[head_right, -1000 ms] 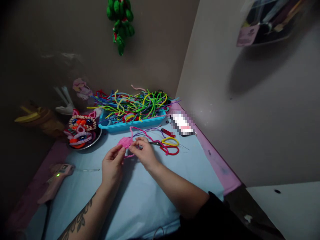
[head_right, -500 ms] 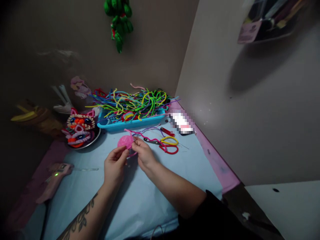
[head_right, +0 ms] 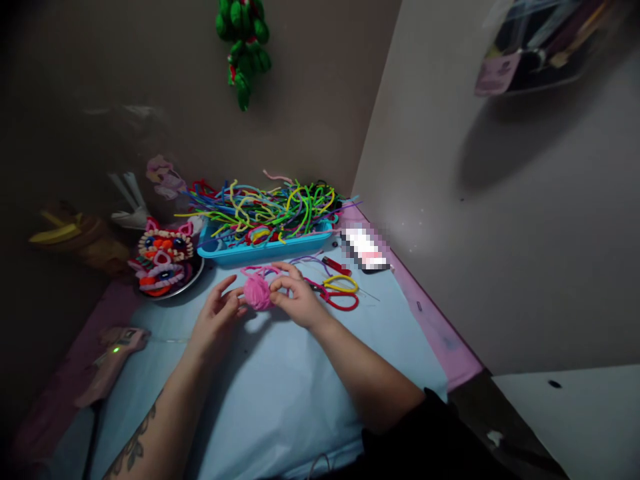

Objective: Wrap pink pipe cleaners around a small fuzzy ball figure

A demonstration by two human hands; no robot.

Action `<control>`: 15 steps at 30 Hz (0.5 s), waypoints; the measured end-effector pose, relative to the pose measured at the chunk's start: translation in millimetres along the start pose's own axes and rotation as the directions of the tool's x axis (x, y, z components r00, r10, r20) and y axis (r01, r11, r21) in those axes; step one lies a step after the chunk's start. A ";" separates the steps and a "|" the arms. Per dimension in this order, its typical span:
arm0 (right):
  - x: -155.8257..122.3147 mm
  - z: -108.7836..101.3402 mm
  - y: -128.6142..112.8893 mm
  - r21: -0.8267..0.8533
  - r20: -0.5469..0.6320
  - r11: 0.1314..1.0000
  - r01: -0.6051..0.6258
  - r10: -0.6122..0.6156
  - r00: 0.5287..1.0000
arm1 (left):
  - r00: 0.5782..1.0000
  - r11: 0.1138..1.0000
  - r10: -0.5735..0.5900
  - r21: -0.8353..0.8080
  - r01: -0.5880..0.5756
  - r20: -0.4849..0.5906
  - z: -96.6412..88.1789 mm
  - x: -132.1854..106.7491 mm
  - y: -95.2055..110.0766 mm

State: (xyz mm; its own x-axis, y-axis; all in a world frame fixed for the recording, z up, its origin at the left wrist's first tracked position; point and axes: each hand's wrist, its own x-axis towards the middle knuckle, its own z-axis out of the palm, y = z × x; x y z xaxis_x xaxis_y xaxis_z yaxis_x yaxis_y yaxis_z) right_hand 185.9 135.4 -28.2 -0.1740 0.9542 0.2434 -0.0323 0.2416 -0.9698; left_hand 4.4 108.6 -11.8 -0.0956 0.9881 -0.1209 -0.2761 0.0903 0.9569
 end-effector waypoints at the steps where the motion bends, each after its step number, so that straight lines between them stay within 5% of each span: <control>1: -0.7 -2.3 -2.6 -0.049 0.017 0.999 0.022 -0.021 1.000 | 0.998 0.998 -0.049 -0.032 0.050 0.040 -0.8 0.3 -0.8; 4: -2.4 -6.6 -9.3 -0.146 0.074 0.988 0.045 -0.035 0.997 | 0.983 0.986 -0.121 -0.096 0.135 0.137 0.1 -1.0 -3.3; 8: -4.8 -5.2 -13.2 -0.200 0.113 0.977 0.076 -0.054 0.992 | 0.985 0.983 -0.037 -0.173 0.067 0.170 5.9 -3.3 -5.1; 15: -8.5 2.8 -15.1 -0.179 -0.026 0.981 0.076 -0.082 0.996 | 0.985 0.982 -0.050 -0.174 0.079 0.166 11.3 -6.4 -1.0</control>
State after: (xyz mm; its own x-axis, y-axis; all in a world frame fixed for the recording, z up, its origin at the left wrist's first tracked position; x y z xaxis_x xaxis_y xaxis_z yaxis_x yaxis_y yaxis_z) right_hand 185.2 123.2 -15.7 -0.1453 0.9353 0.3226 0.1313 0.3414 -0.9307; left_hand 16.1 103.5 -9.1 0.0782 0.9893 -0.1232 -0.4449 0.1452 0.8837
